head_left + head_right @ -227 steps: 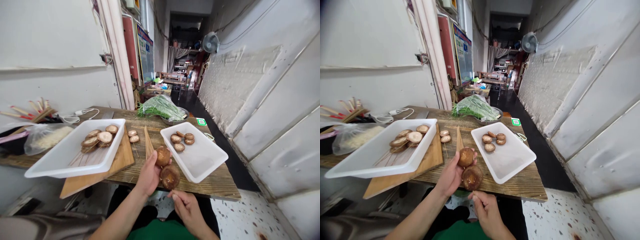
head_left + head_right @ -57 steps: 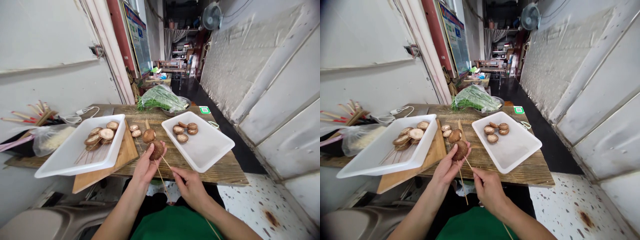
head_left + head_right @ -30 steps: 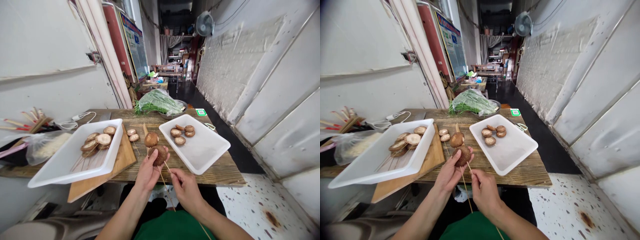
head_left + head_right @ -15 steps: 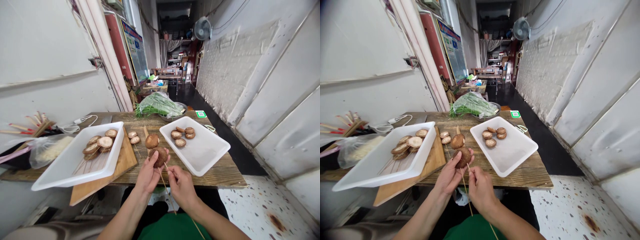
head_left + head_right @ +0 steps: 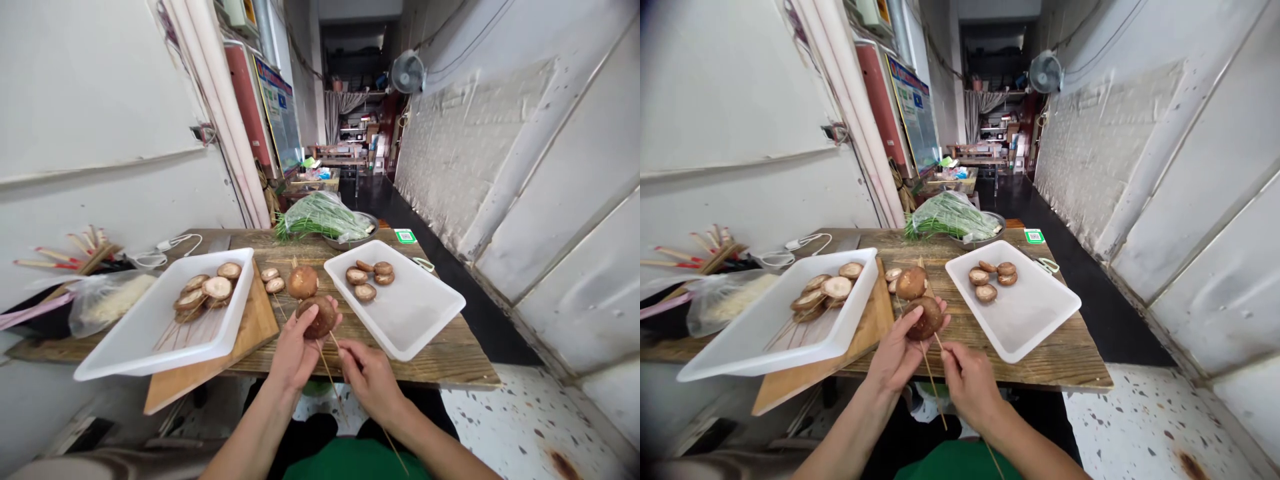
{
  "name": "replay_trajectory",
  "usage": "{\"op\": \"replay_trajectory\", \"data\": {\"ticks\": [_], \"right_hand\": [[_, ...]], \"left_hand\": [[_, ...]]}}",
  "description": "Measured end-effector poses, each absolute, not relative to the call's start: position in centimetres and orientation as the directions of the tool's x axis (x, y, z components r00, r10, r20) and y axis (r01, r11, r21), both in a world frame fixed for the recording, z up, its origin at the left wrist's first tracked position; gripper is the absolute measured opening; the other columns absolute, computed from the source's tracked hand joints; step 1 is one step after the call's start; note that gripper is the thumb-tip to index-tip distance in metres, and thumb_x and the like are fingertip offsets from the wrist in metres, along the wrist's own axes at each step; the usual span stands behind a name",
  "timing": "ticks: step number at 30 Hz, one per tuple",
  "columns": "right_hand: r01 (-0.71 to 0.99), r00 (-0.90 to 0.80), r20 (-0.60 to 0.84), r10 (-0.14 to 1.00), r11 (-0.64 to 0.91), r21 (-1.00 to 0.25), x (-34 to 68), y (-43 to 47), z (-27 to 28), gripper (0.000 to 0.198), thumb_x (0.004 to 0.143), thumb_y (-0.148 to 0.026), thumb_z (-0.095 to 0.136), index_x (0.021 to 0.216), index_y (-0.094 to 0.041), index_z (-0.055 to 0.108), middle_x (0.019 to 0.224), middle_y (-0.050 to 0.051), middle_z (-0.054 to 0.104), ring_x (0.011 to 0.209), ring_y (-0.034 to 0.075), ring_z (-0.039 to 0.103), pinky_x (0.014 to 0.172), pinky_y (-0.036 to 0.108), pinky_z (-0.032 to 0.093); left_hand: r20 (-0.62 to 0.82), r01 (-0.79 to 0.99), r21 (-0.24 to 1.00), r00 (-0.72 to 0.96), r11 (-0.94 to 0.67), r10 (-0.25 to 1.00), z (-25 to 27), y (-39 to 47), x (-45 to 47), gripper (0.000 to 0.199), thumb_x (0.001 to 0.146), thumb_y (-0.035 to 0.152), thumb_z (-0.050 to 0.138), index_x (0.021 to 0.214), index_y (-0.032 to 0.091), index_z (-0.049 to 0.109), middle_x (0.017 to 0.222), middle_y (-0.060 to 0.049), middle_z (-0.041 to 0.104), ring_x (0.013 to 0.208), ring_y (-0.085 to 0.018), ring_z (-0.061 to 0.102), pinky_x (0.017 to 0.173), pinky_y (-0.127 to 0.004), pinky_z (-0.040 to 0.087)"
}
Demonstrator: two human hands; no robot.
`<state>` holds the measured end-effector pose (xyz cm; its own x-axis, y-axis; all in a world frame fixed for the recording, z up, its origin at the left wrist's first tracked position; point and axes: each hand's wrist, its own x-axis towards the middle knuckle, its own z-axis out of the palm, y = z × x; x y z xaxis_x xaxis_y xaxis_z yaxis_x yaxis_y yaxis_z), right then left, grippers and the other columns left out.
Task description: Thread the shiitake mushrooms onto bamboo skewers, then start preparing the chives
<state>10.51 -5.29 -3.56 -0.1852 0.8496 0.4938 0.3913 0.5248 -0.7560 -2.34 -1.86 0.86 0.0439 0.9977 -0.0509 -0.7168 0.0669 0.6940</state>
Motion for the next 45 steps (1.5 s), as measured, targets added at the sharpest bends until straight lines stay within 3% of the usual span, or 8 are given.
{"op": "replay_trajectory", "data": {"ticks": [7,13,26,30,33,36,40,45], "right_hand": [[0.380,-0.159,0.733,0.661,0.726,-0.573,10.6,-7.0,-3.9,0.025,0.085,-0.011,0.043,0.104,-0.013,0.060,0.075,0.007,0.068,0.067,0.017,0.066,0.065,0.025,0.052],[0.359,-0.100,0.832,0.546,0.800,-0.482,9.8,-7.2,-3.6,0.028,0.083,-0.004,0.042,0.103,-0.013,0.059,0.080,0.010,0.069,0.068,0.018,0.068,0.061,0.024,0.054],[0.358,-0.115,0.731,0.673,0.714,-0.601,10.0,-7.1,-3.7,0.022,0.087,-0.010,0.036,0.078,-0.016,0.054,0.064,0.004,0.058,0.056,0.014,0.058,0.055,0.024,0.045],[0.327,-0.162,0.704,0.692,0.711,-0.623,11.4,-7.1,-3.4,0.020,0.088,-0.011,0.037,0.083,-0.017,0.056,0.066,0.003,0.059,0.057,0.014,0.058,0.056,0.023,0.044],[0.307,-0.229,0.635,0.738,0.673,-0.673,12.2,-7.3,-2.5,0.021,0.089,-0.015,0.037,0.083,-0.017,0.057,0.066,0.002,0.059,0.058,0.013,0.057,0.056,0.022,0.043],[0.300,-0.269,0.569,0.777,0.629,-0.717,12.5,-7.6,-2.0,0.023,0.090,-0.018,0.037,0.079,-0.018,0.057,0.064,0.001,0.057,0.057,0.013,0.055,0.055,0.021,0.042],[0.316,-0.296,0.535,0.792,0.609,-0.728,12.8,-7.8,-2.3,0.024,0.091,-0.022,0.036,0.081,-0.018,0.058,0.059,-0.001,0.053,0.053,0.013,0.051,0.053,0.022,0.040],[0.312,-0.305,0.534,0.788,0.613,-0.726,13.3,-7.9,-2.5,0.023,0.090,-0.021,0.037,0.086,-0.017,0.059,0.067,0.002,0.061,0.058,0.014,0.057,0.056,0.022,0.043]], "left_hand": [[-0.049,-0.744,0.668,-0.017,0.020,0.999,1.3,-2.9,-1.6,0.019,0.078,0.025,0.061,0.094,0.014,0.063,0.103,-0.008,0.066,0.096,-0.022,0.061,0.084,-0.038,0.052],[-0.042,-0.744,0.668,-0.003,0.026,0.999,1.9,-3.6,-1.0,0.017,0.077,0.025,0.062,0.092,0.016,0.063,0.098,-0.007,0.066,0.090,-0.018,0.062,0.080,-0.034,0.053],[-0.129,-0.724,0.669,0.112,0.170,0.985,1.1,-3.9,-0.7,0.021,0.076,0.029,0.063,0.090,0.015,0.065,0.101,-0.009,0.067,0.098,-0.023,0.060,0.083,-0.037,0.051],[-0.049,-0.758,0.612,0.249,0.226,0.967,0.6,-2.8,-2.1,0.048,0.075,0.053,0.054,0.098,0.013,0.064,0.108,-0.014,0.064,0.107,-0.028,0.056,0.089,-0.042,0.047],[0.056,-0.796,0.598,0.156,0.092,0.986,0.8,-1.6,-3.5,0.058,0.071,0.060,0.052,0.110,0.017,0.058,0.113,-0.013,0.062,0.111,-0.029,0.053,0.091,-0.045,0.045],[0.127,-0.794,0.608,0.093,-0.003,0.988,1.3,-0.9,-4.2,0.055,0.072,0.052,0.059,0.115,0.019,0.054,0.115,-0.012,0.061,0.111,-0.029,0.052,0.091,-0.047,0.044],[0.022,-0.746,0.663,0.099,0.060,0.995,1.6,-1.2,-3.9,0.036,0.074,0.029,0.064,0.108,0.017,0.059,0.112,-0.010,0.063,0.108,-0.027,0.055,0.092,-0.045,0.045],[0.002,-0.716,0.697,0.052,0.036,0.999,1.7,-2.0,-3.3,0.025,0.077,0.026,0.061,0.100,0.015,0.064,0.112,-0.009,0.063,0.103,-0.024,0.058,0.089,-0.038,0.049]]}}
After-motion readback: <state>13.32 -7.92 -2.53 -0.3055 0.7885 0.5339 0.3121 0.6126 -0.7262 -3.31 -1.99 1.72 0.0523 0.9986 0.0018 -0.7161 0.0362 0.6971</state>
